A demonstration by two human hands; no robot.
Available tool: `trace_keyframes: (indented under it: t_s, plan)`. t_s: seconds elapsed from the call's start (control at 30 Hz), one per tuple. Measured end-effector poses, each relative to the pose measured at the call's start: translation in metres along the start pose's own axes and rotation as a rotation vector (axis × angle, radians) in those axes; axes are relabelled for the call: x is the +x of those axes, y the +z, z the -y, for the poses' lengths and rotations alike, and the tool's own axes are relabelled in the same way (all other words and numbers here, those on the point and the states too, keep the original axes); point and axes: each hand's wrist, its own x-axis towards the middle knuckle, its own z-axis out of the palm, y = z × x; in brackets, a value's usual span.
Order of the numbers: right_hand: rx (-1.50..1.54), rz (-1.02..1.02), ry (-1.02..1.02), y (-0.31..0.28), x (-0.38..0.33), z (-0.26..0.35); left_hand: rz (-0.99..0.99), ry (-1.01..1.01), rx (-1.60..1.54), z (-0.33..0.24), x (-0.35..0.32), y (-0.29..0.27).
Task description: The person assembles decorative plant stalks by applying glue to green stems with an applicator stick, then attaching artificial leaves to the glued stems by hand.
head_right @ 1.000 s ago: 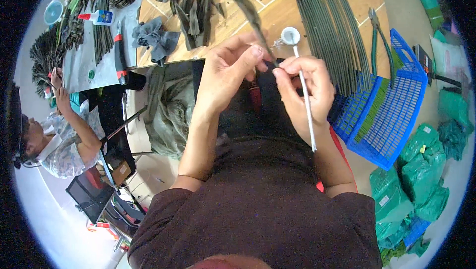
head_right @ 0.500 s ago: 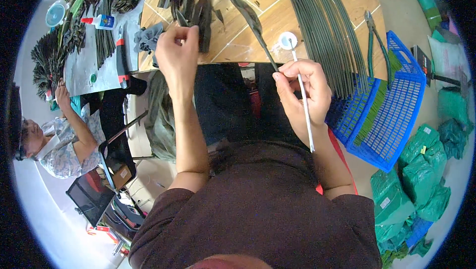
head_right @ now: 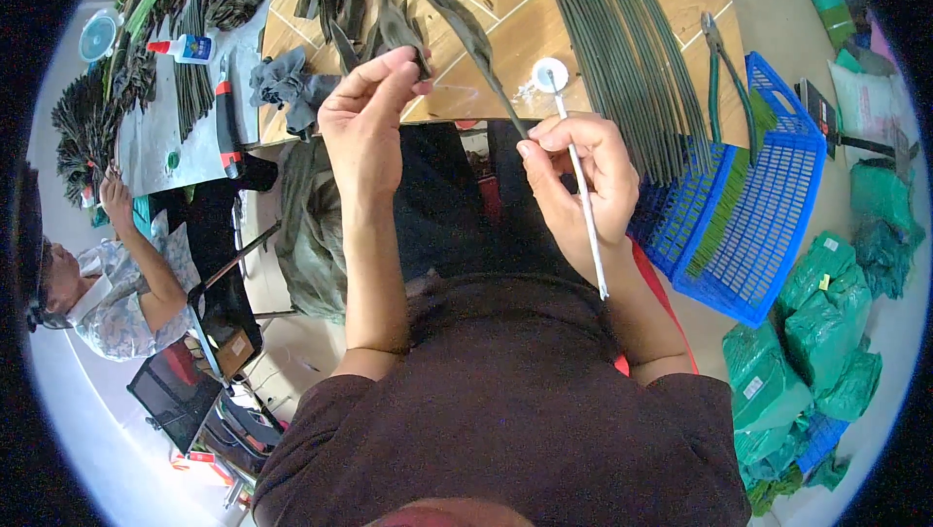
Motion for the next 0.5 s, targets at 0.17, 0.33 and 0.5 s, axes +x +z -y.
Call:
trace_keyframes:
  t_s: [0.17, 0.33, 0.5]
  plan:
    - [0.144, 0.027, 0.043, 0.005, -0.005, 0.001, 0.083, 0.025, -0.01, 0.007, -0.008, 0.009]
    - [0.253, 0.076, 0.09, 0.008, -0.003, 0.003, 0.081, -0.124, 0.008, 0.004, -0.015, 0.019]
    - [0.255, 0.09, 0.159, 0.004, -0.001, -0.004, 0.141, -0.168, -0.015, 0.0, -0.018, 0.021]
